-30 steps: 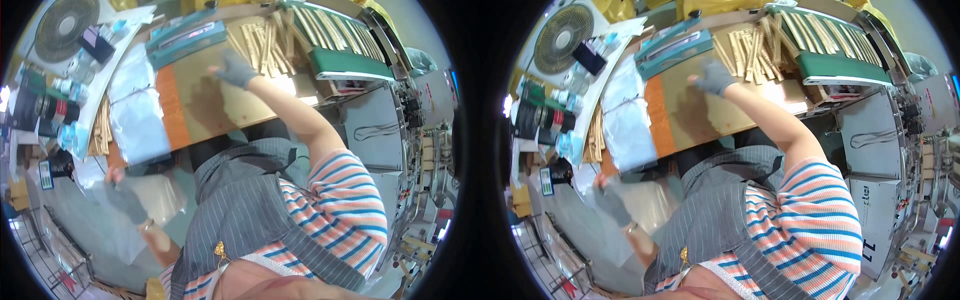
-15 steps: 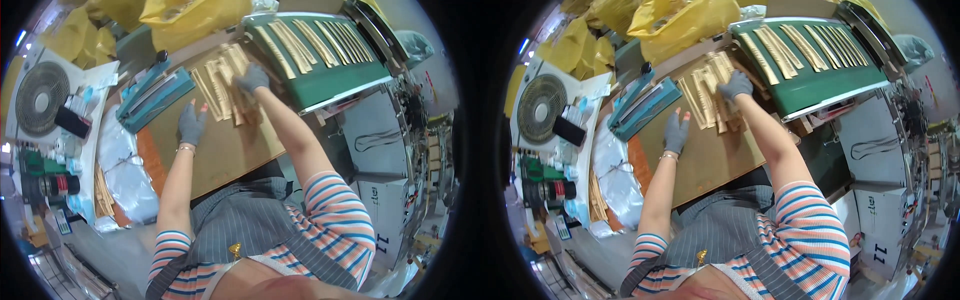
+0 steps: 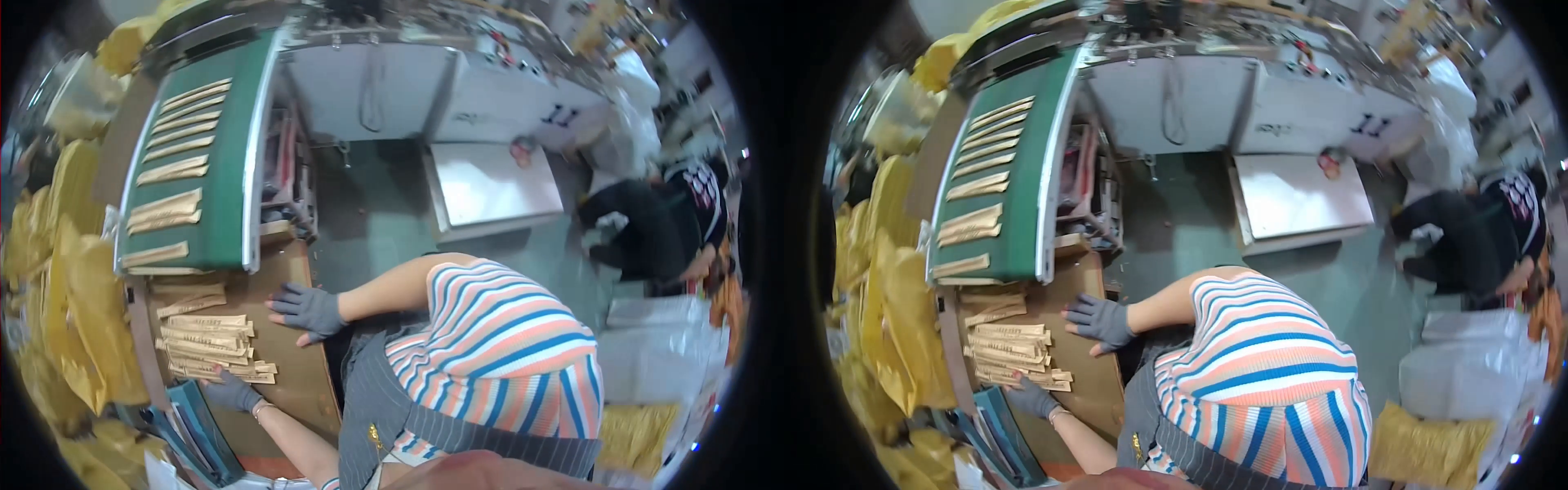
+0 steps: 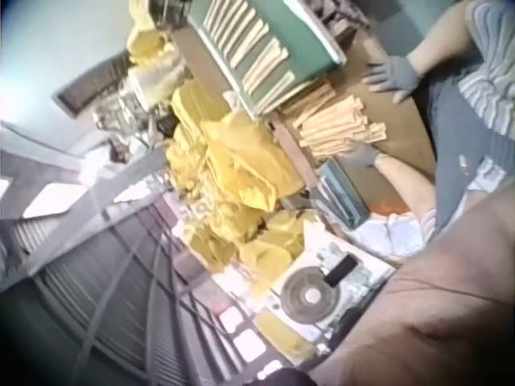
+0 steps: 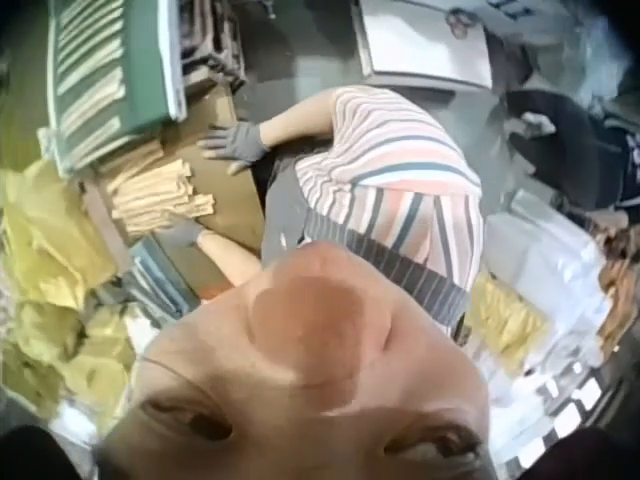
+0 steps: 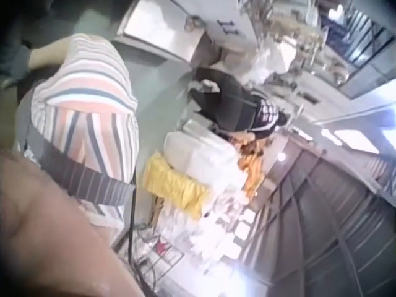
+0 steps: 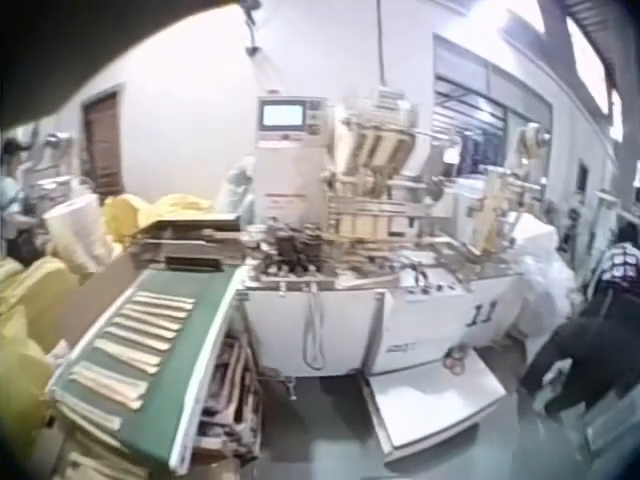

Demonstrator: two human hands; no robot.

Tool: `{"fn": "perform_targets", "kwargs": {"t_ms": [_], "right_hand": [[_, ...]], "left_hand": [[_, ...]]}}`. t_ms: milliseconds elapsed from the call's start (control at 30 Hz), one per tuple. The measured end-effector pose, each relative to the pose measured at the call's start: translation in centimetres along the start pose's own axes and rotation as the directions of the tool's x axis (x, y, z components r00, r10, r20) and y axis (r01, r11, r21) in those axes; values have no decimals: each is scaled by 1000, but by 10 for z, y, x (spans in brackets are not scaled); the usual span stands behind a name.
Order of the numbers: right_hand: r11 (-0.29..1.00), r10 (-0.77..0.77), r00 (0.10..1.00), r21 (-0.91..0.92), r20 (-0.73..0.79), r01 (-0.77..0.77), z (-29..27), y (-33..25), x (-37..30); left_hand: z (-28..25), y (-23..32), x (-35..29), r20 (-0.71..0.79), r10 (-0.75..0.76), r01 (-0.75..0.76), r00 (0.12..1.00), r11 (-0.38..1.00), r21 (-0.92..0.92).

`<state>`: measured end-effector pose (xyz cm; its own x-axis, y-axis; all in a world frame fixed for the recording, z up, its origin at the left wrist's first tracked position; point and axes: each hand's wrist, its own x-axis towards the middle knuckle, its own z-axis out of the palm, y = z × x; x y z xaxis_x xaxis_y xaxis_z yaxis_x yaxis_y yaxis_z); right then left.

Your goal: Gathering bundles of wooden sticks, placing them into plastic bags, and sealing the bags using a heat sealer.

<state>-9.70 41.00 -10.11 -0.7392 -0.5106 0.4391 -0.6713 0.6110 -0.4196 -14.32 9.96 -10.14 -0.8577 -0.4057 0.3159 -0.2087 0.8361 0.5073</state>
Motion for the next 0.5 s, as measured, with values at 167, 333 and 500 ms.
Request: {"fn": "perform_targets", "kwargs": {"t_ms": [167,333,500], "right_hand": [[999,17,997,-31,-72,-19,7,4,-9],[1000,-14,998,-25,-63,12,8,2,-10],[1000,-13,999,-21,-36,12,-5,-2,-10]], "left_hand": [[-12,37,-6,46,-39,40,998,999,-32],[-14,29,-3,22,-44,42,999,997,64],[-27,47,-12,25,-75,73,997,994,79]]}}
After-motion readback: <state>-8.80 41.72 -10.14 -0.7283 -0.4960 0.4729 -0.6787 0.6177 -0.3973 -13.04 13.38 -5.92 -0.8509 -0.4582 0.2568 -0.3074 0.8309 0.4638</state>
